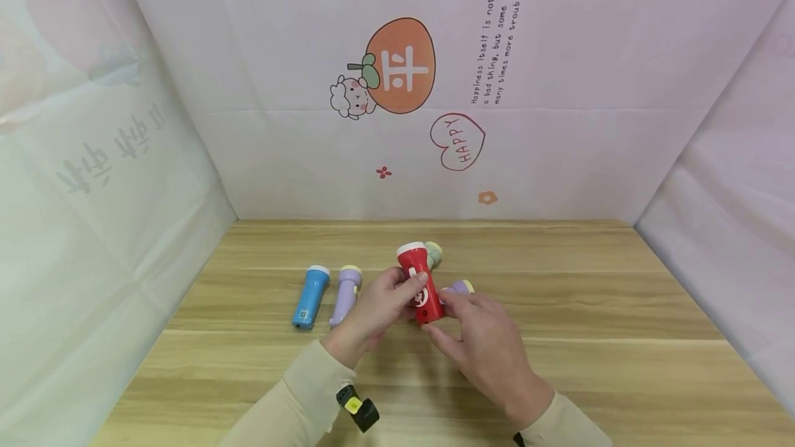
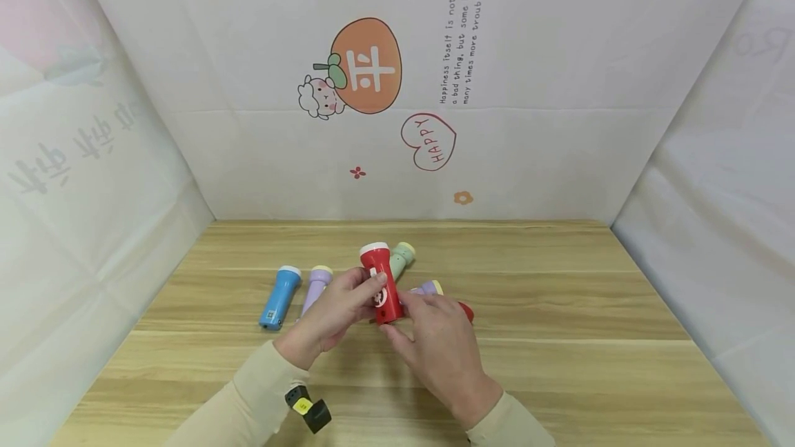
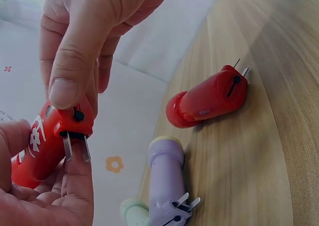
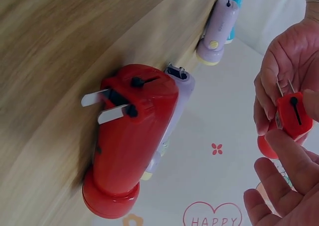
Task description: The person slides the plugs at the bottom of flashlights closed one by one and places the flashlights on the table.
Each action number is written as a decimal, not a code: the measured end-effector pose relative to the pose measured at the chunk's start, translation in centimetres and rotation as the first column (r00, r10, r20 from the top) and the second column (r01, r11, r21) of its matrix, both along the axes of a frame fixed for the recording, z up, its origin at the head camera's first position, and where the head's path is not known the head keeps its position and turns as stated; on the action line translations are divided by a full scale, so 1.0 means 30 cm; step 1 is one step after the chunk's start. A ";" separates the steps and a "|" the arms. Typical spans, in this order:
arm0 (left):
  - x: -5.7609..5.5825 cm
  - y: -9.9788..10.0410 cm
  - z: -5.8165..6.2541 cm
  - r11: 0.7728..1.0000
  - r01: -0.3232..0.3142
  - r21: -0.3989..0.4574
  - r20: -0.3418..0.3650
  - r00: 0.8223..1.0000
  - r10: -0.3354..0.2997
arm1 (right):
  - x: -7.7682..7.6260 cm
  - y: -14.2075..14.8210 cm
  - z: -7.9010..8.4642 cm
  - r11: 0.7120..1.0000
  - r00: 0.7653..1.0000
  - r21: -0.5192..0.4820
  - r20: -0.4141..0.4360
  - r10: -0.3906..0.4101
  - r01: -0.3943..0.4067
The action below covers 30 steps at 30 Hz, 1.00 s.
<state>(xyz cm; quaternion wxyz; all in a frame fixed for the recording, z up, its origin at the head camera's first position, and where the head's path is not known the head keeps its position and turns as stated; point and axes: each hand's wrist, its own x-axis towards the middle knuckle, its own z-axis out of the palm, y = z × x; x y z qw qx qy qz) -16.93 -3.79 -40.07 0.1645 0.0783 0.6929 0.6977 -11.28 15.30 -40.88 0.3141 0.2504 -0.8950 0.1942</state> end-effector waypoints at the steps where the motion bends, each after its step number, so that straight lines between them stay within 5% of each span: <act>1: 0.000 0.000 0.001 1.000 -0.002 0.001 0.000 1.000 0.002 | -0.001 0.001 -0.001 1.000 1.000 0.008 -0.014 0.010 -0.009; 30: 0.018 0.004 0.011 0.997 -0.051 -0.065 -0.026 0.998 0.049 | -0.010 0.001 -0.009 0.997 0.990 0.068 -0.134 0.041 -0.032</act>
